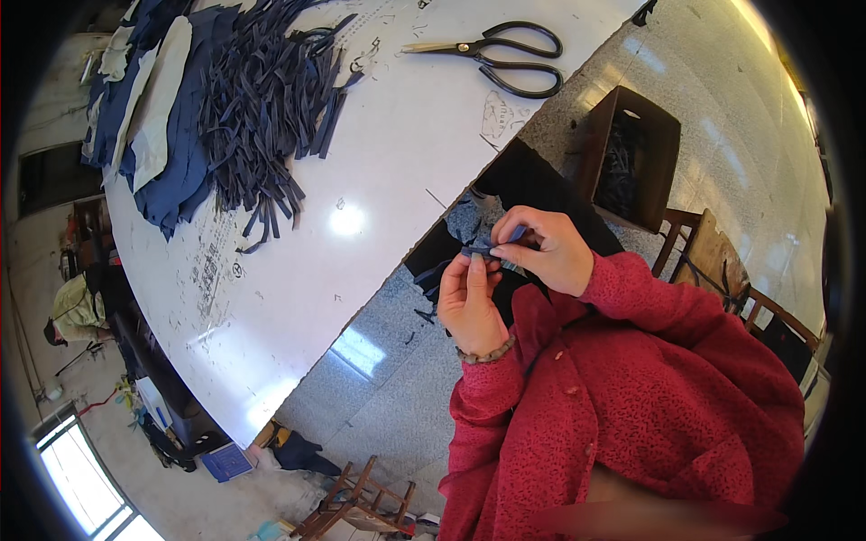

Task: Cutting blue denim fabric into strips and organizing them using scissors.

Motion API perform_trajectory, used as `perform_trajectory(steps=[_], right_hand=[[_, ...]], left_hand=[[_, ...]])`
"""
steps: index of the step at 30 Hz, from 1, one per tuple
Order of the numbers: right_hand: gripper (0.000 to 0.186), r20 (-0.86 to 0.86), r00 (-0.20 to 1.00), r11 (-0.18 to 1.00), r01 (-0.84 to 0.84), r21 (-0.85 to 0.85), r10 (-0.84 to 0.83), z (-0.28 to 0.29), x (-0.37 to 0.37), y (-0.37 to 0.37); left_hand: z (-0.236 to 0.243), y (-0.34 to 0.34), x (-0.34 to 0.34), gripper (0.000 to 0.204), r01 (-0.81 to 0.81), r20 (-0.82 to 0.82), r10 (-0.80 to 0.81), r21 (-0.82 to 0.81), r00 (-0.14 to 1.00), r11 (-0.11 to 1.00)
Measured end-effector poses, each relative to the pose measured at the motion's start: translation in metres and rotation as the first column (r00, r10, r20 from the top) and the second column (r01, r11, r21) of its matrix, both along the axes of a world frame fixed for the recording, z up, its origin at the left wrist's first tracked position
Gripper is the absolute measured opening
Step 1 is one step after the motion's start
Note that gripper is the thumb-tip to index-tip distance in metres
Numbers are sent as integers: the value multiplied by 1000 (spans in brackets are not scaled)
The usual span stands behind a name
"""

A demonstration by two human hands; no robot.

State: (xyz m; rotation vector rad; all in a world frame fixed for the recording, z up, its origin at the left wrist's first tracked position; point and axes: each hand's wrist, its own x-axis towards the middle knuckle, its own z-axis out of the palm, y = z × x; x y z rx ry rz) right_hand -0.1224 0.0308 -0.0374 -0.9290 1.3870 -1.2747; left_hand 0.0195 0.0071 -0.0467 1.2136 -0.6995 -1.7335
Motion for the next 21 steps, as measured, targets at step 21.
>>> perform_trajectory(steps=[21], right_hand=[[13, -68, 997, 992, -39, 119, 48, 15, -2, -1]], left_hand=[[6, 5, -4, 16, 145, 274, -66, -280, 959, 949]])
